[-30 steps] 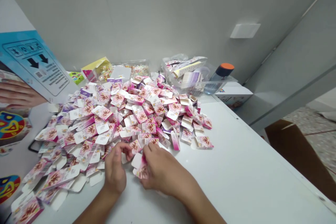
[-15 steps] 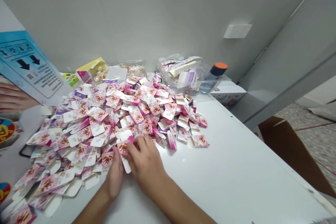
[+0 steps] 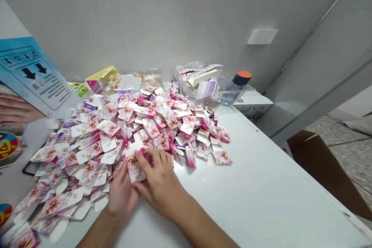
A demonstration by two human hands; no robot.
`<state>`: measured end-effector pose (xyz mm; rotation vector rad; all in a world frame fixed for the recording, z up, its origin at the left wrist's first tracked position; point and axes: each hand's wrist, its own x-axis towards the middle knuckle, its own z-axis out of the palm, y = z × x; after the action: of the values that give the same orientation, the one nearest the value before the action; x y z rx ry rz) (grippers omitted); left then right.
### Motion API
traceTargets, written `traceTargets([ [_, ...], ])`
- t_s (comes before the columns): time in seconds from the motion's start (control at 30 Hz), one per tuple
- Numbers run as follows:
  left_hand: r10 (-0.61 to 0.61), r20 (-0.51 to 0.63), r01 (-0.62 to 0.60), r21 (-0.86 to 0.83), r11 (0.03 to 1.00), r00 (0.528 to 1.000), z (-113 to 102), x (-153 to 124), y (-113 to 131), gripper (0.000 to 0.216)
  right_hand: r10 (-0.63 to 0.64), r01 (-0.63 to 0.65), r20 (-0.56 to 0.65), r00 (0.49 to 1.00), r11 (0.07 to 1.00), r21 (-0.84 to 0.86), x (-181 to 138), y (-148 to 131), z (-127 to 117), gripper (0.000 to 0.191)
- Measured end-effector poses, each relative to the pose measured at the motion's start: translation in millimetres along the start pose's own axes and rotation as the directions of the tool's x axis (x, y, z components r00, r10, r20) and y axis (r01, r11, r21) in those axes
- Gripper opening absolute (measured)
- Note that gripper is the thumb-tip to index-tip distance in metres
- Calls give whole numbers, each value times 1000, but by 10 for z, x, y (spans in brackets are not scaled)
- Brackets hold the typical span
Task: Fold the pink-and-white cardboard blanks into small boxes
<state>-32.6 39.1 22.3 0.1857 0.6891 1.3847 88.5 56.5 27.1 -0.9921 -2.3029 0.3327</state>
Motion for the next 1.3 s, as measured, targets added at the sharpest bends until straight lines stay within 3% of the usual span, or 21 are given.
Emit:
traceTargets([
  [0.53, 55, -107, -37, 161, 986, 993, -45, 55, -21, 33, 41, -29, 150, 988, 996, -83, -13, -51, -121, 68],
  [0.9, 28, -84, -9, 218, 976, 996, -10, 42, -82, 38, 57, -25, 336, 940, 995, -101, -49, -57, -138, 76],
  [1.0, 10, -71, 5, 206, 979, 997, 5, 37, -87, 40, 33, -10, 319, 947, 997, -74, -57, -24, -118, 74],
  [1.13, 22, -96, 4, 259, 966, 995, -31, 29, -52, 45, 13, -15, 194, 981, 1000, 9, -44, 11, -118, 67],
  [1.3, -4, -12, 9, 418, 908, 1000, -113, -7, 25, 59, 52, -60, 88, 995, 993, 98, -51, 3, -100, 80],
])
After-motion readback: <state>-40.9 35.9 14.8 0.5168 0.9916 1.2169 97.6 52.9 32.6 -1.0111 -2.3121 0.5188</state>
